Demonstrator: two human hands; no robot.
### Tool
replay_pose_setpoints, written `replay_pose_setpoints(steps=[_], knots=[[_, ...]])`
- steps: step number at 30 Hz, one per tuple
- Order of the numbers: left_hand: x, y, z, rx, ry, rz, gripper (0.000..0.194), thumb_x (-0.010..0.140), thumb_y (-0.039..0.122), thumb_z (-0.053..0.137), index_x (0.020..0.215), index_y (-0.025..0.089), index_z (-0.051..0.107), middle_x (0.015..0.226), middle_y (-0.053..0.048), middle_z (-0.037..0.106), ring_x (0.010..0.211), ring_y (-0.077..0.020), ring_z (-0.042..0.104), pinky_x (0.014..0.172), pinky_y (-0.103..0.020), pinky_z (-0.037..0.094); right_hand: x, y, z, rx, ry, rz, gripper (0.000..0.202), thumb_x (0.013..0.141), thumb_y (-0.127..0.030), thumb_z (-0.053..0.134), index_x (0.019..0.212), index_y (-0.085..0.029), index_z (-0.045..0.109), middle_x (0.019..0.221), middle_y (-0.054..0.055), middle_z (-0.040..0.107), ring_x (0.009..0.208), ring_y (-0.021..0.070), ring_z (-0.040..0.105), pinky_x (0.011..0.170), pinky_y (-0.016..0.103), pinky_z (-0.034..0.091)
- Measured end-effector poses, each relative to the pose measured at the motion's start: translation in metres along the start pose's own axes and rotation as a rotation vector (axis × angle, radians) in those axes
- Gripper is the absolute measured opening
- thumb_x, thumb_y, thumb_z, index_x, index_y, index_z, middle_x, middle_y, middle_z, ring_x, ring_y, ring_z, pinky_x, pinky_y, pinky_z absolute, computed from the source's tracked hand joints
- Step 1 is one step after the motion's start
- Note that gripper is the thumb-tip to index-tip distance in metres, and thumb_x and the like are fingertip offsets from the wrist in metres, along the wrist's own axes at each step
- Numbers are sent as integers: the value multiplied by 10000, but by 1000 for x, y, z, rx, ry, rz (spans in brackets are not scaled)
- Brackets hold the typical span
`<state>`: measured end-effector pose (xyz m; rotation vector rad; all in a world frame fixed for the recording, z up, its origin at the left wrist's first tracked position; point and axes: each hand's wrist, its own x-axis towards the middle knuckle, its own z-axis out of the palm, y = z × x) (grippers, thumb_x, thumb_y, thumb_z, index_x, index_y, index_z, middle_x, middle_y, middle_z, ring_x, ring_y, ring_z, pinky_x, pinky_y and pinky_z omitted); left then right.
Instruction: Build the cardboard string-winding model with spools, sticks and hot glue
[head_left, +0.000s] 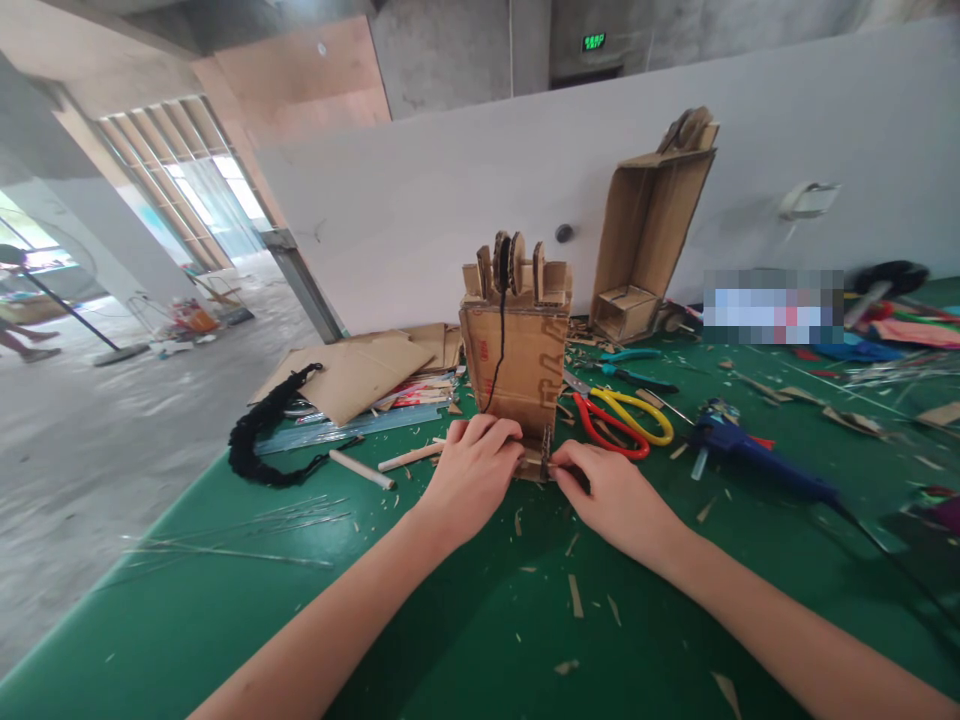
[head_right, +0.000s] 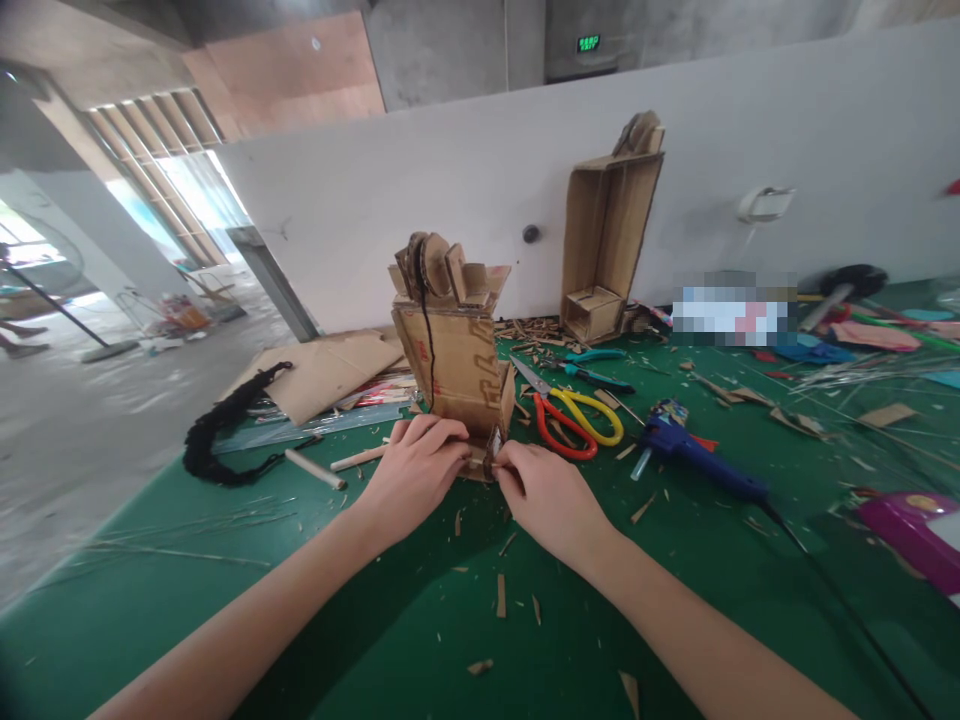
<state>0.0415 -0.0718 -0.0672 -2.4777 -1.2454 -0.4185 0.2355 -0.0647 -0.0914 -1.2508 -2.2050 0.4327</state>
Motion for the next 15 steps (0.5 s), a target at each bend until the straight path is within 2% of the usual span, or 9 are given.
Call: replay_pose_setpoints(steps=[5, 15], knots=[[-1, 0, 1, 7, 14, -10, 135, 903, 191, 486, 856, 197, 613, 1099, -35, 586, 1002, -219, 452, 808, -394, 342, 1, -3, -2, -2, -13, 10, 253, 919, -253, 350, 808, -207, 572, 758, 20, 633, 688, 157, 585, 631, 287, 419], [-2, 1, -1, -7, 29, -38, 119, 883, 180, 507, 874, 208, 622, 1162, -40, 553, 1032, -224, 456, 814, -396, 369, 2, 3, 4, -33, -13, -33, 235, 919, -224, 372, 847, -198, 595, 825, 38, 660, 773, 178, 614, 718, 315, 455]])
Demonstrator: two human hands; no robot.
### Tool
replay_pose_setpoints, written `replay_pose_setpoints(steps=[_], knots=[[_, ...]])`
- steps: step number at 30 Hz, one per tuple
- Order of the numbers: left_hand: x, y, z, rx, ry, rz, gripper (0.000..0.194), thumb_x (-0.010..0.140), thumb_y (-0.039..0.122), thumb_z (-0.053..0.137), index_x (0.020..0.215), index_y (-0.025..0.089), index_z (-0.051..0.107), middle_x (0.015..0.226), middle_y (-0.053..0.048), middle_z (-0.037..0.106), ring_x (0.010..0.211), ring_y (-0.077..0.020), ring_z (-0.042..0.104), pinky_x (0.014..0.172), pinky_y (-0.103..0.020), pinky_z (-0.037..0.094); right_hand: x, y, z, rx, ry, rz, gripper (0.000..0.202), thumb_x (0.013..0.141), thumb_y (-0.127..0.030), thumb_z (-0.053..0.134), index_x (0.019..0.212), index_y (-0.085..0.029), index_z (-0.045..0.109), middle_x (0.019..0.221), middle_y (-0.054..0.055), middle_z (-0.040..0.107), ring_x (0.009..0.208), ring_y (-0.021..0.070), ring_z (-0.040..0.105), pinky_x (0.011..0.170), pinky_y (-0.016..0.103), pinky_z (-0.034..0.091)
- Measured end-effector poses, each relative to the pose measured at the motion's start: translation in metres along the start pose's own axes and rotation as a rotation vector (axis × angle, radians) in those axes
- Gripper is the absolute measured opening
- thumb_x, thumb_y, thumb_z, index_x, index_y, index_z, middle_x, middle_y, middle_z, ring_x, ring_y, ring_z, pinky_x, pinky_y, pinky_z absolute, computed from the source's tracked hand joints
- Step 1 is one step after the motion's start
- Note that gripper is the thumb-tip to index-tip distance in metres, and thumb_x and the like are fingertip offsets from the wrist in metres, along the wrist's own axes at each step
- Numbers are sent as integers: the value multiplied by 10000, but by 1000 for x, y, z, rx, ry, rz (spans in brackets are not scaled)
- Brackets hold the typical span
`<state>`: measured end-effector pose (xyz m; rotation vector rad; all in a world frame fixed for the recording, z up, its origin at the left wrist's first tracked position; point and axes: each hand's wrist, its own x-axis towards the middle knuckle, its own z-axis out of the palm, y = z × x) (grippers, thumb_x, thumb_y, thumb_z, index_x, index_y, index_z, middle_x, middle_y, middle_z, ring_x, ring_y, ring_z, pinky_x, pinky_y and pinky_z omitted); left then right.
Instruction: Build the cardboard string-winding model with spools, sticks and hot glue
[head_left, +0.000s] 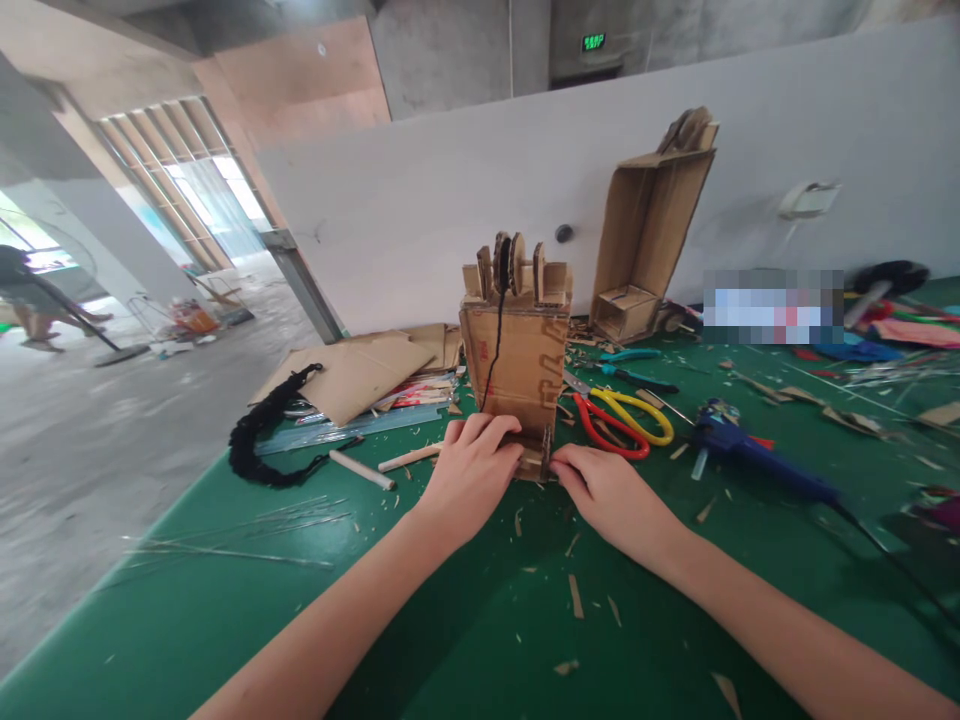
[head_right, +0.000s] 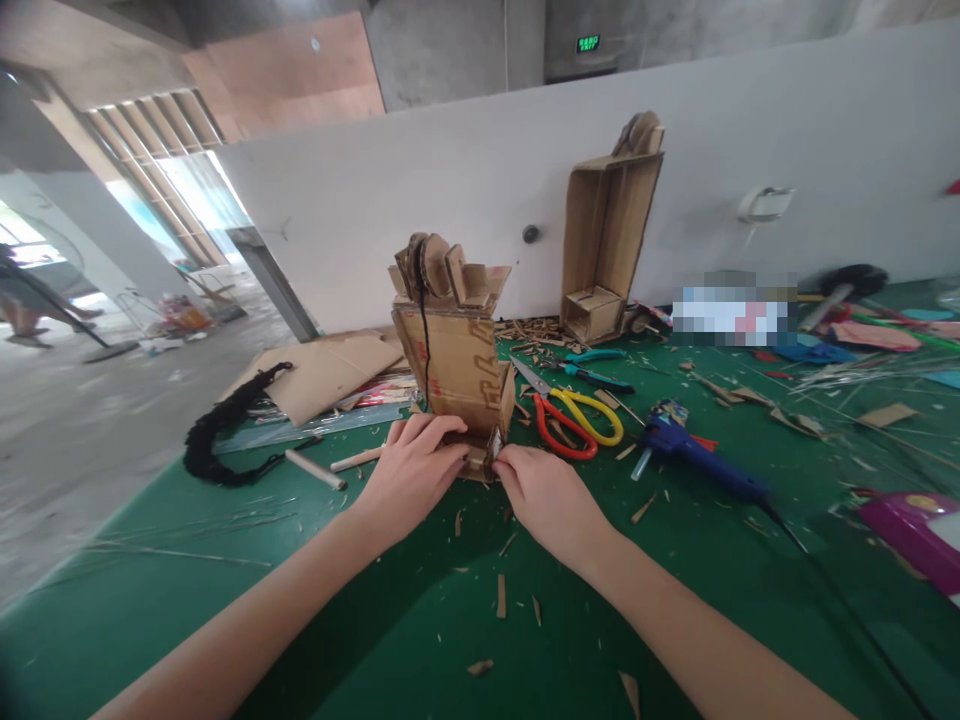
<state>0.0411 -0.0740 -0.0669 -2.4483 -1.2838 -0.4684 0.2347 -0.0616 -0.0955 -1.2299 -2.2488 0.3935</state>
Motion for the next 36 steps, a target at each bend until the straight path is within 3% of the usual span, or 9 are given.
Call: replay_pose_setpoints(steps=[25, 36], knots=[[4, 1, 2, -47, 0, -49, 98, 864, 174, 551, 771, 193, 574, 1117, 12, 605, 1016, -214, 448, 804, -397, 339, -1, -2, 0, 28, 1, 26, 159, 899, -204, 424, 864, -197, 579, 821, 32, 649, 763, 179, 603, 706, 316, 455], [2, 1, 1, -9, -84, 51, 94, 893, 133, 501, 890, 187, 577, 1061, 9, 639, 1052, -200, 446, 832, -379, 310, -2, -2, 1, 17, -5, 40, 173, 912, -220, 406, 874, -201, 573, 834, 31, 649, 790, 186, 611, 725, 318, 443]])
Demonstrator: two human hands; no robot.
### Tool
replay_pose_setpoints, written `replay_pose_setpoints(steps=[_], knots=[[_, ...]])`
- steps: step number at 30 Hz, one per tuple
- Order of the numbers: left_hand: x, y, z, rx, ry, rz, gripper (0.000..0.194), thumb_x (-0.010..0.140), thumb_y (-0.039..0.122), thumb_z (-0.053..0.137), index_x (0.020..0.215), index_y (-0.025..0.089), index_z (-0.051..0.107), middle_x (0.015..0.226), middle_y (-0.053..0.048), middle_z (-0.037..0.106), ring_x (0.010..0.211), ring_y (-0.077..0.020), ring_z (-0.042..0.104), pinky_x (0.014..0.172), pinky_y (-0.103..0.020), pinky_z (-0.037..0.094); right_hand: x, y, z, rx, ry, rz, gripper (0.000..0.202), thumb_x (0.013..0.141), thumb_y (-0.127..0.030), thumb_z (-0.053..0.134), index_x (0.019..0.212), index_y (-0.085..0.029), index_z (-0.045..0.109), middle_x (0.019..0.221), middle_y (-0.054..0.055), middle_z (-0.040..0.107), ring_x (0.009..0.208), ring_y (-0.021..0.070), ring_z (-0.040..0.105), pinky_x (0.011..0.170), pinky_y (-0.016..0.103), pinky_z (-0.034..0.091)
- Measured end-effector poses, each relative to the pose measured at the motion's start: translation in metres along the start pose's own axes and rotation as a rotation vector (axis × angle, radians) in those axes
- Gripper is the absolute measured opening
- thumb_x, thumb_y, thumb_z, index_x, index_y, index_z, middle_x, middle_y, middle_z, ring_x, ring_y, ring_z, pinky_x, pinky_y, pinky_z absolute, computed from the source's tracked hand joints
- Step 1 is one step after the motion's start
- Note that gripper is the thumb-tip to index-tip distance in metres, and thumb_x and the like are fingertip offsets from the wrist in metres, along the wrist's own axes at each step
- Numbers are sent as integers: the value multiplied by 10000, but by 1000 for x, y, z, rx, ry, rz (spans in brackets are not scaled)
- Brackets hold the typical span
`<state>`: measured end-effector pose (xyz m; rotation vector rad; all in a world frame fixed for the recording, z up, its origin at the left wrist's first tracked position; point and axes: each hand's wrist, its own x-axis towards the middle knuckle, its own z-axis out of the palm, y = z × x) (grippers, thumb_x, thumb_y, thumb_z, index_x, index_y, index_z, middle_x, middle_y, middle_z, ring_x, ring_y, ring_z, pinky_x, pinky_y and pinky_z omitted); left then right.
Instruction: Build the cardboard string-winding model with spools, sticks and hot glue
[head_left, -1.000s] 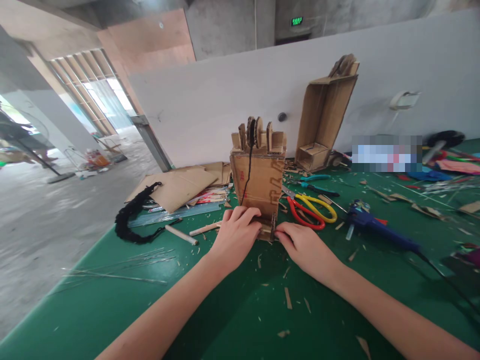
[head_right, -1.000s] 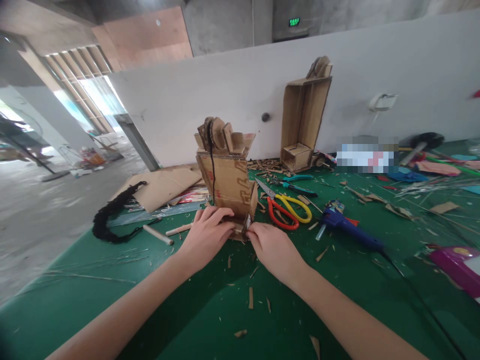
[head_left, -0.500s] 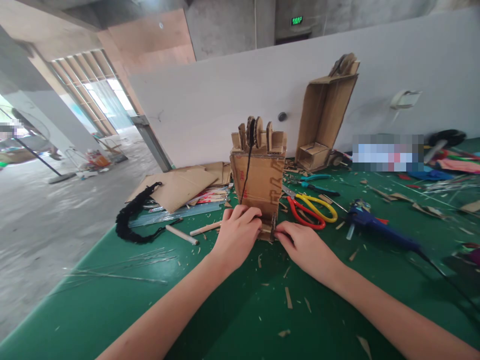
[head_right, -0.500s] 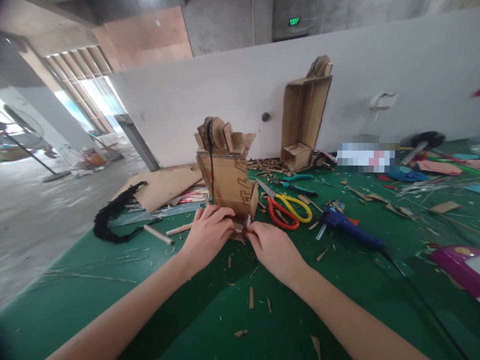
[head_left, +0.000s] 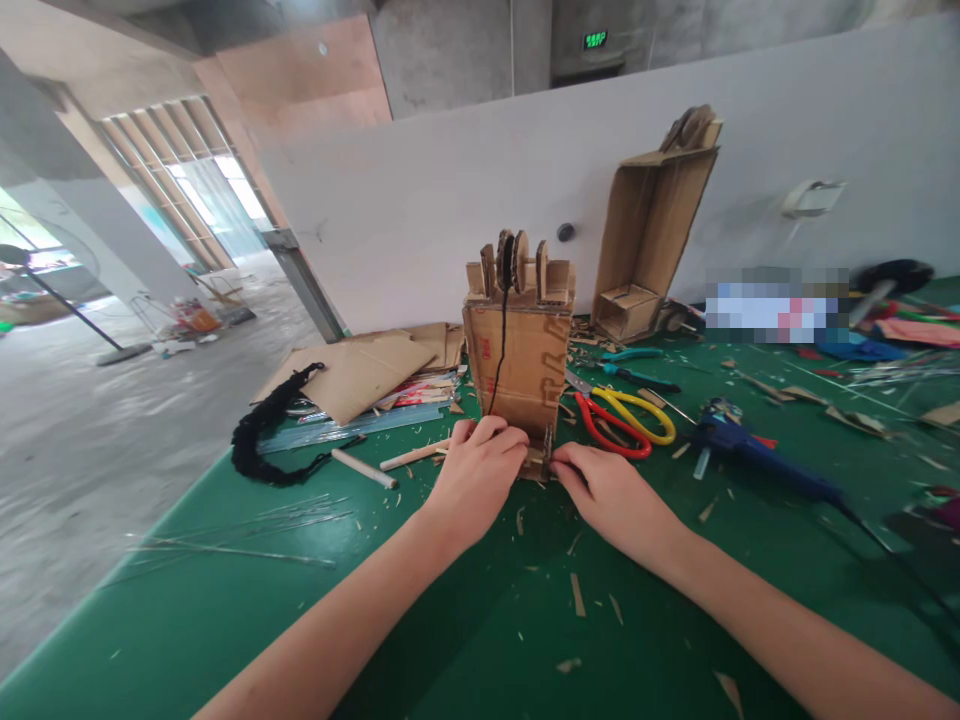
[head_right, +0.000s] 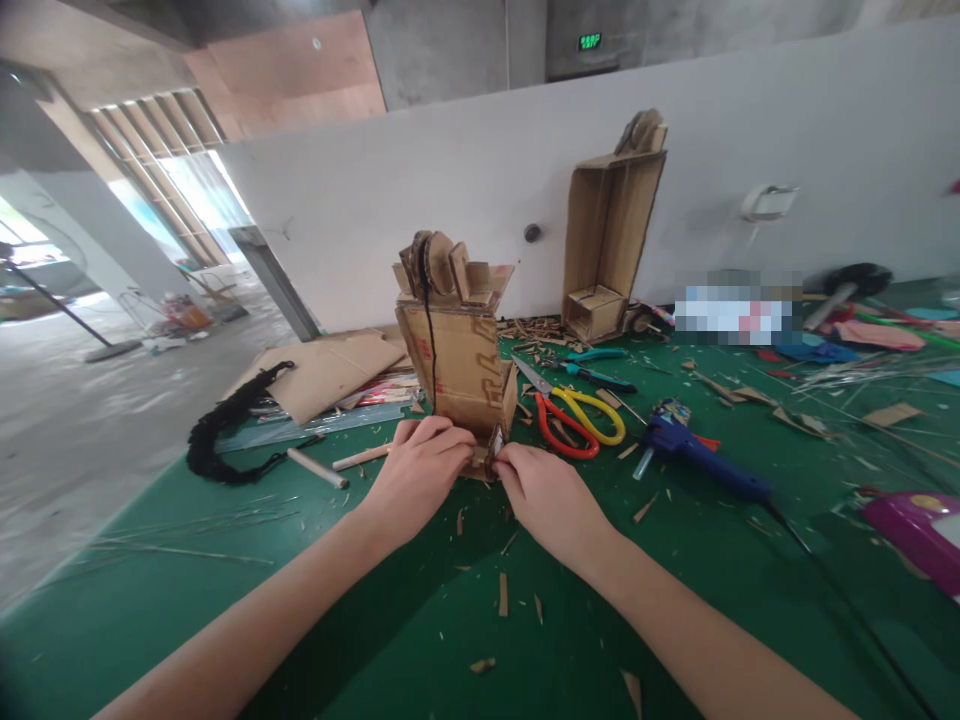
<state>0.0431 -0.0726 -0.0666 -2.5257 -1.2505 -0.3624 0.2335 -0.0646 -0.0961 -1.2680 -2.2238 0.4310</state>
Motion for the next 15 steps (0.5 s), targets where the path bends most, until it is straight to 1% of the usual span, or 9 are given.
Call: replay_pose_setpoints(steps=[6, 11, 15], knots=[[-2, 2, -1, 82, -43, 56, 113, 894, 119, 471, 924, 164, 570, 1054, -44, 630, 1036, -217, 463, 802, -386, 313, 0, -4, -3, 16, -6, 19, 219, 926, -255, 376, 853, -200, 575, 830, 31, 650, 778, 181, 605, 711, 318, 443], [0, 1, 1, 59, 2, -12, 90, 893, 146, 488, 838, 182, 549, 945, -10, 629, 985, -212, 475, 784, -383, 314, 0, -6, -5, 29, -11, 17, 227, 924, -269, 377, 853, -202, 582, 834, 32, 653, 780, 179, 605, 720, 319, 446], [2, 1, 2, 64, 39, -37, 90, 881, 161, 514, 795, 184, 522, 883, -4, 609, 943, -208, 476, 759, -381, 315, 0, -7, -6, 53, 3, 21, 214, 917, -285, 392, 897, -204, 589, 850, 33, 657, 780, 177, 608, 714, 316, 449]])
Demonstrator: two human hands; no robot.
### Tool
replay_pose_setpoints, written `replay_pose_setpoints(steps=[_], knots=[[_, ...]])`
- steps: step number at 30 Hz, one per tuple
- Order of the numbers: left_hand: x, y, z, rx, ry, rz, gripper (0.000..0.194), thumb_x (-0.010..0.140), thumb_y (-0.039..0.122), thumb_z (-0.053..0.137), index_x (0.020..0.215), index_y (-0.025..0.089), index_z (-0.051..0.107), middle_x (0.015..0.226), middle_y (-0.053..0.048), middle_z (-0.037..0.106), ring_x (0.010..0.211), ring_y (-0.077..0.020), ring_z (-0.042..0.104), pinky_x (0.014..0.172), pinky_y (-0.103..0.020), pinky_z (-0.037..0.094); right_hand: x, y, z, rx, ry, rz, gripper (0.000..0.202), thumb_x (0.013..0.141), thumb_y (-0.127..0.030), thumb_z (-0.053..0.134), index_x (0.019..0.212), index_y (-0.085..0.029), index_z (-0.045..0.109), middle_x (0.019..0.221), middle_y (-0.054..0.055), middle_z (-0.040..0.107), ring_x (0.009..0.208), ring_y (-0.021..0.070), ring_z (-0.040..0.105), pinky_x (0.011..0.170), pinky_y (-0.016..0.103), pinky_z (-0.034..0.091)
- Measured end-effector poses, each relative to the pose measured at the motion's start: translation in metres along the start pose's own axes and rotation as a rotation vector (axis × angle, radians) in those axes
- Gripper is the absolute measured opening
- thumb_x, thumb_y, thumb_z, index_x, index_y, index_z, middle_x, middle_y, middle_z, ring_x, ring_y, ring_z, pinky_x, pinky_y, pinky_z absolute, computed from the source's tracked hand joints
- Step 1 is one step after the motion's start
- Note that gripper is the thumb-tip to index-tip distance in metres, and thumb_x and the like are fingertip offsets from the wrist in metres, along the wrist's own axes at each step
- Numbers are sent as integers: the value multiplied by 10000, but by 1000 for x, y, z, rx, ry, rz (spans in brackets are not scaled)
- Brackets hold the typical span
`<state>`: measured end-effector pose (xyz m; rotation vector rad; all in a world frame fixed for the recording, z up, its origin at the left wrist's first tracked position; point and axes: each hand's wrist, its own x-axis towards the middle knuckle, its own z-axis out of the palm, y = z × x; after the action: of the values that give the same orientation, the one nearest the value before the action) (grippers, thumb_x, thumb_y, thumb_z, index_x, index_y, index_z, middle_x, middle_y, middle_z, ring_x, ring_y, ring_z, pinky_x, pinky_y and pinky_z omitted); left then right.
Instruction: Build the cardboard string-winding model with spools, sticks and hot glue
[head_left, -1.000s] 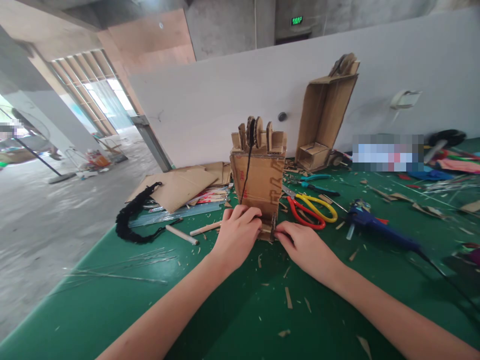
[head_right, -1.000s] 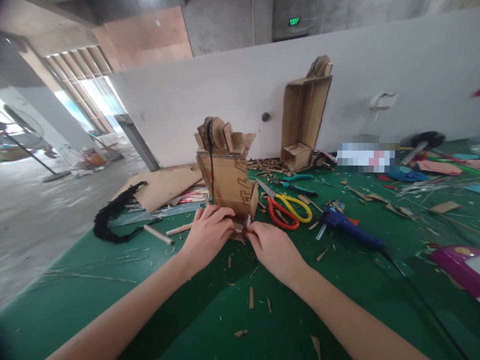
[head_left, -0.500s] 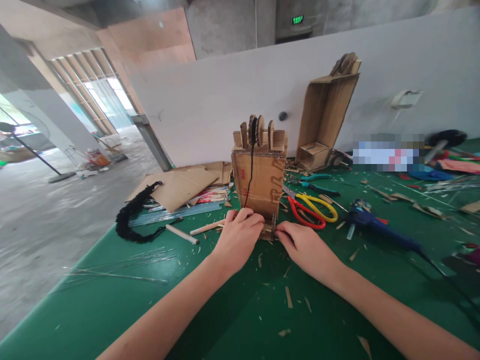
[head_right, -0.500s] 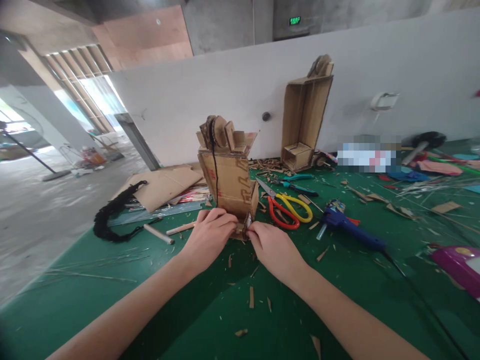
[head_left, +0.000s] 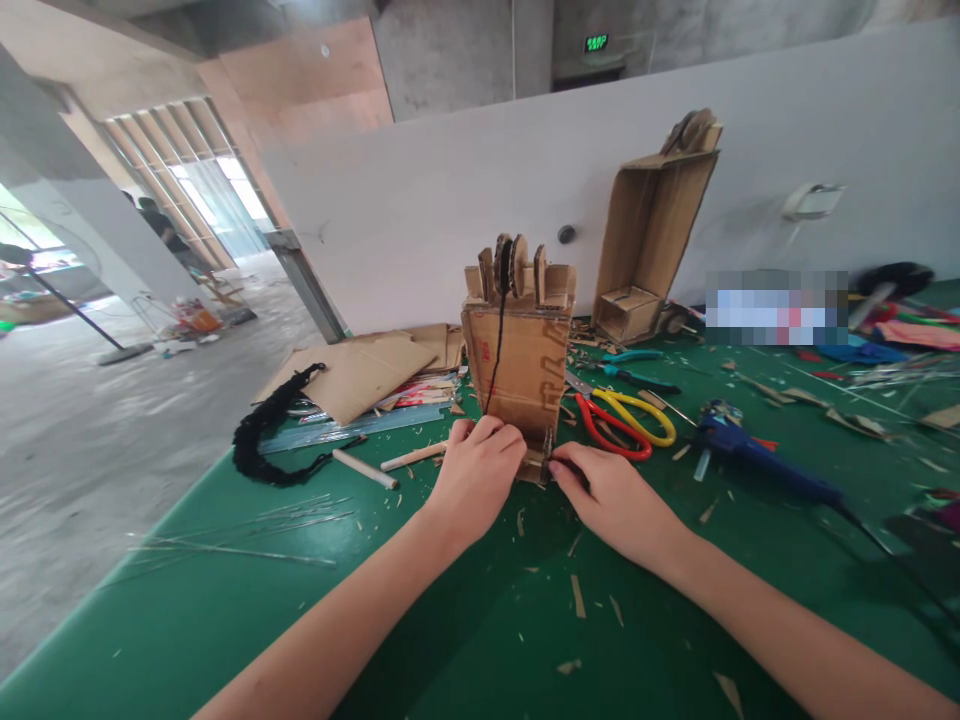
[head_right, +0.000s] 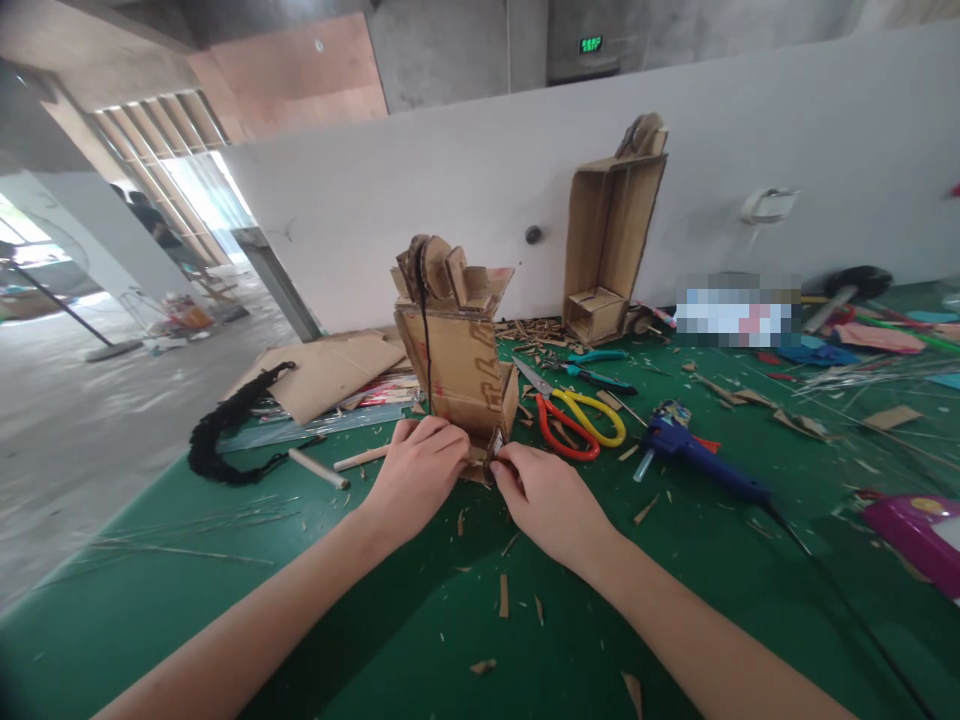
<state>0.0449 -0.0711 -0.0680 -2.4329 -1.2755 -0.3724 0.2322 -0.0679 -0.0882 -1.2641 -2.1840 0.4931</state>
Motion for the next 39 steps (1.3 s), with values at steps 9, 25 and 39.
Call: replay_pose_setpoints(steps=[9, 25, 39], knots=[[0, 3, 3, 0, 15, -50, 108, 871, 188, 543, 765, 186, 522, 839, -2, 607, 884, -199, 487, 744, -375, 312, 0, 0, 0, 30, -7, 20, 157, 908, -289, 412, 874, -220, 548, 830, 18, 641, 754, 172, 596, 678, 309, 435], [-2, 5, -2, 68, 0, 87, 100, 888, 126, 490, 832, 156, 568, 885, -33, 626, 927, -196, 526, 793, -390, 319, -1, -1, -1, 12, 2, -7, 151, 901, -251, 394, 880, -209, 539, 828, 30, 630, 751, 169, 594, 675, 309, 433], [-1, 5, 5, -14, 43, -70, 128, 858, 145, 523, 739, 192, 514, 790, -4, 595, 841, -198, 523, 761, -378, 328, -2, -1, 0, 31, 6, -9, 93, 866, -243, 445, 922, -226, 517, 839, 23, 609, 715, 162, 573, 619, 289, 427]])
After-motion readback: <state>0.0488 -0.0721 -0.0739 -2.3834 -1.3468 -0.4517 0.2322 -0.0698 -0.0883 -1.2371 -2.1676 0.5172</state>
